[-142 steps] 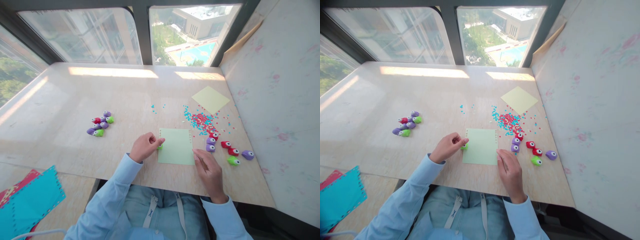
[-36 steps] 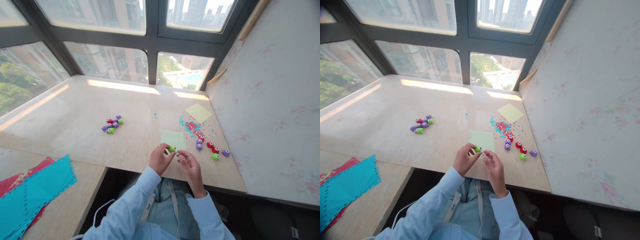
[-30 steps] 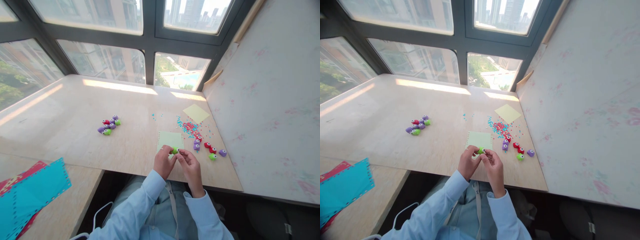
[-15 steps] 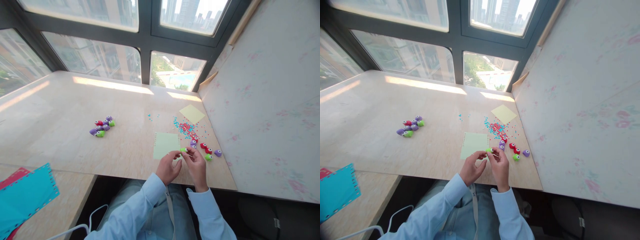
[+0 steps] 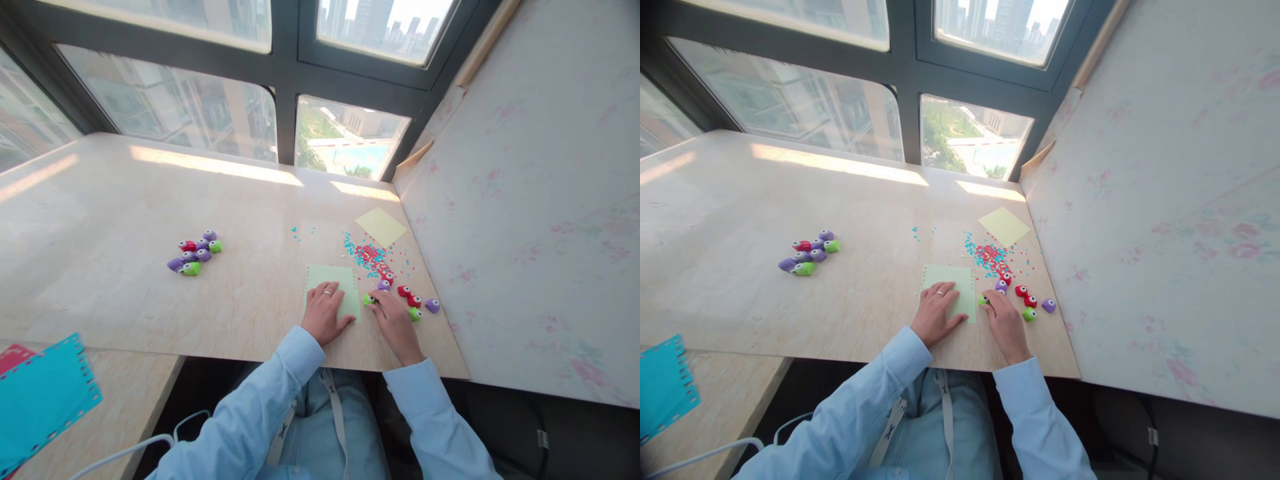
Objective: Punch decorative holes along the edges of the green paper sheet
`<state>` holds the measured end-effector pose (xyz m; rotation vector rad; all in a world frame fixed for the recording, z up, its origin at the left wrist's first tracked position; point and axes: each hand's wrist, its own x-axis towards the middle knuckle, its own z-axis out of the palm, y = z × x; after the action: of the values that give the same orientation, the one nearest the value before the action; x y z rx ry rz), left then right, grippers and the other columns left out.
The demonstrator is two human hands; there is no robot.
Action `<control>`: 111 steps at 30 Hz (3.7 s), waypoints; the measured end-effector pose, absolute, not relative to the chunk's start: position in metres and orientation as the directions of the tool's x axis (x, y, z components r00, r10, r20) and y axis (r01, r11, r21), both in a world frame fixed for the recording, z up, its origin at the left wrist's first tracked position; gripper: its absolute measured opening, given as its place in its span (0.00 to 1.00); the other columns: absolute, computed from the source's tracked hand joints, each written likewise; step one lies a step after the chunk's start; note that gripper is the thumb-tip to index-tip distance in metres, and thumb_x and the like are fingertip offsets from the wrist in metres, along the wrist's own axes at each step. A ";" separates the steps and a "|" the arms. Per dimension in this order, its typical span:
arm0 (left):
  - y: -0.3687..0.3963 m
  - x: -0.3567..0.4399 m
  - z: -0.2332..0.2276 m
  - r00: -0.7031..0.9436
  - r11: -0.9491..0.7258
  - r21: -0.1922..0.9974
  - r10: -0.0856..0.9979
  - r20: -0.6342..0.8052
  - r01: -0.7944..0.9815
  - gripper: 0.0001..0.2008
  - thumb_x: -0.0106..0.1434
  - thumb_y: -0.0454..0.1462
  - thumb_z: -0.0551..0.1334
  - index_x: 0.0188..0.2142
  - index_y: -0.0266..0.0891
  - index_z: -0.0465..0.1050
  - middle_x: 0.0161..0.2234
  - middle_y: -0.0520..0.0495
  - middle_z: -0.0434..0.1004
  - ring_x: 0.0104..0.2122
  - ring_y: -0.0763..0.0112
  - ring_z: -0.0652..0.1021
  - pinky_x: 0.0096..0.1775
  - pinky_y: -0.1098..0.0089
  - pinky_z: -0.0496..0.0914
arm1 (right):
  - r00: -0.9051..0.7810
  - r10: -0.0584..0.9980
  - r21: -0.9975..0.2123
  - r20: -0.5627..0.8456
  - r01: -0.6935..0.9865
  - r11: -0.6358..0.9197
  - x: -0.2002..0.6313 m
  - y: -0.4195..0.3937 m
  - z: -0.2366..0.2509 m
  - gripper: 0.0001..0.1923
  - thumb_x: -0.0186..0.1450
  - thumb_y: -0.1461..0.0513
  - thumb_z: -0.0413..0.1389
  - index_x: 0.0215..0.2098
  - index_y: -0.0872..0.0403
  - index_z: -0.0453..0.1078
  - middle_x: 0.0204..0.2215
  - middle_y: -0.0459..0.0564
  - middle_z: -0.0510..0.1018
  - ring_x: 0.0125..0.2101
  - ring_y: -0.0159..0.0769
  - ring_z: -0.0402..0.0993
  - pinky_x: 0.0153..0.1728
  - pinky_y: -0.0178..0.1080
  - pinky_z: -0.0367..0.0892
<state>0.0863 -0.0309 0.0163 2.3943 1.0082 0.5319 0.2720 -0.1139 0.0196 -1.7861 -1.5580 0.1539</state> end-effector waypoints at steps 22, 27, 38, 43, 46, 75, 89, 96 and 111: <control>-0.029 0.084 0.009 0.590 -0.594 0.584 0.774 0.228 0.554 0.16 0.60 0.41 0.68 0.47 0.42 0.74 0.55 0.40 0.73 0.56 0.51 0.70 0.52 0.52 0.64 | 0.326 0.916 -0.725 0.233 0.686 -0.060 0.278 -0.093 0.012 0.17 0.65 0.58 0.53 0.48 0.53 0.76 0.48 0.55 0.80 0.49 0.45 0.76 0.53 0.52 0.69; -0.028 0.083 0.009 0.591 -0.586 0.607 0.774 0.224 0.537 0.17 0.59 0.40 0.69 0.48 0.43 0.75 0.56 0.39 0.72 0.56 0.51 0.69 0.53 0.50 0.64 | 0.356 0.911 -0.765 0.206 0.639 -0.077 0.278 -0.097 0.010 0.17 0.65 0.56 0.54 0.48 0.52 0.76 0.48 0.55 0.80 0.48 0.45 0.76 0.54 0.53 0.69; -0.027 0.083 0.009 0.594 -0.577 0.625 0.775 0.215 0.527 0.17 0.60 0.40 0.69 0.48 0.44 0.76 0.56 0.42 0.73 0.56 0.52 0.70 0.53 0.51 0.64 | 0.374 0.892 -0.762 0.254 0.645 -0.053 0.277 -0.098 0.008 0.16 0.65 0.56 0.55 0.46 0.52 0.78 0.47 0.54 0.81 0.48 0.45 0.77 0.53 0.51 0.70; -0.026 0.084 0.010 0.585 -0.567 0.625 0.784 0.208 0.537 0.16 0.61 0.40 0.68 0.48 0.44 0.76 0.54 0.42 0.75 0.55 0.52 0.71 0.52 0.52 0.65 | 0.361 0.891 -0.753 0.277 0.657 -0.032 0.277 -0.099 0.006 0.15 0.65 0.57 0.54 0.46 0.52 0.78 0.46 0.54 0.81 0.47 0.44 0.77 0.53 0.51 0.70; -0.026 0.084 0.010 0.578 -0.562 0.625 0.789 0.207 0.542 0.15 0.61 0.40 0.68 0.48 0.44 0.76 0.54 0.42 0.75 0.55 0.53 0.72 0.51 0.53 0.65 | 0.351 0.893 -0.753 0.281 0.657 -0.022 0.277 -0.099 0.006 0.15 0.65 0.57 0.54 0.46 0.51 0.77 0.46 0.53 0.81 0.47 0.44 0.77 0.53 0.51 0.70; -0.027 0.084 0.004 0.581 -0.612 0.551 0.771 0.259 0.567 0.12 0.62 0.42 0.66 0.45 0.45 0.78 0.54 0.41 0.74 0.55 0.53 0.71 0.50 0.53 0.66 | 0.343 0.878 -0.758 0.333 0.651 0.033 0.276 -0.102 -0.002 0.13 0.66 0.59 0.55 0.46 0.53 0.77 0.46 0.54 0.81 0.47 0.43 0.78 0.51 0.48 0.72; -0.027 0.084 0.006 0.581 -0.606 0.552 0.776 0.248 0.574 0.12 0.62 0.41 0.67 0.46 0.44 0.78 0.55 0.41 0.73 0.55 0.53 0.70 0.51 0.53 0.65 | 0.305 0.892 -0.751 0.333 0.658 0.056 0.277 -0.104 -0.001 0.13 0.67 0.60 0.54 0.47 0.51 0.77 0.46 0.53 0.81 0.48 0.43 0.77 0.52 0.49 0.72; -0.027 0.084 0.006 0.578 -0.597 0.564 0.780 0.241 0.571 0.12 0.63 0.41 0.66 0.46 0.45 0.78 0.55 0.41 0.73 0.55 0.53 0.70 0.51 0.53 0.65 | 0.315 0.889 -0.751 0.332 0.658 0.048 0.277 -0.105 -0.001 0.13 0.67 0.60 0.54 0.47 0.51 0.77 0.46 0.53 0.81 0.47 0.42 0.77 0.52 0.47 0.72; -0.028 0.083 0.005 0.585 -0.610 0.565 0.770 0.256 0.556 0.13 0.63 0.41 0.66 0.47 0.45 0.77 0.55 0.41 0.73 0.56 0.53 0.70 0.51 0.52 0.65 | 0.312 0.893 -0.752 0.324 0.658 0.043 0.276 -0.105 -0.001 0.13 0.67 0.57 0.56 0.47 0.51 0.77 0.46 0.53 0.81 0.47 0.43 0.77 0.52 0.49 0.71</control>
<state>0.0829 -0.0275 0.0049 2.3895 1.0627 0.6791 0.2757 -0.1045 -0.0006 -1.6848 -1.4181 0.3300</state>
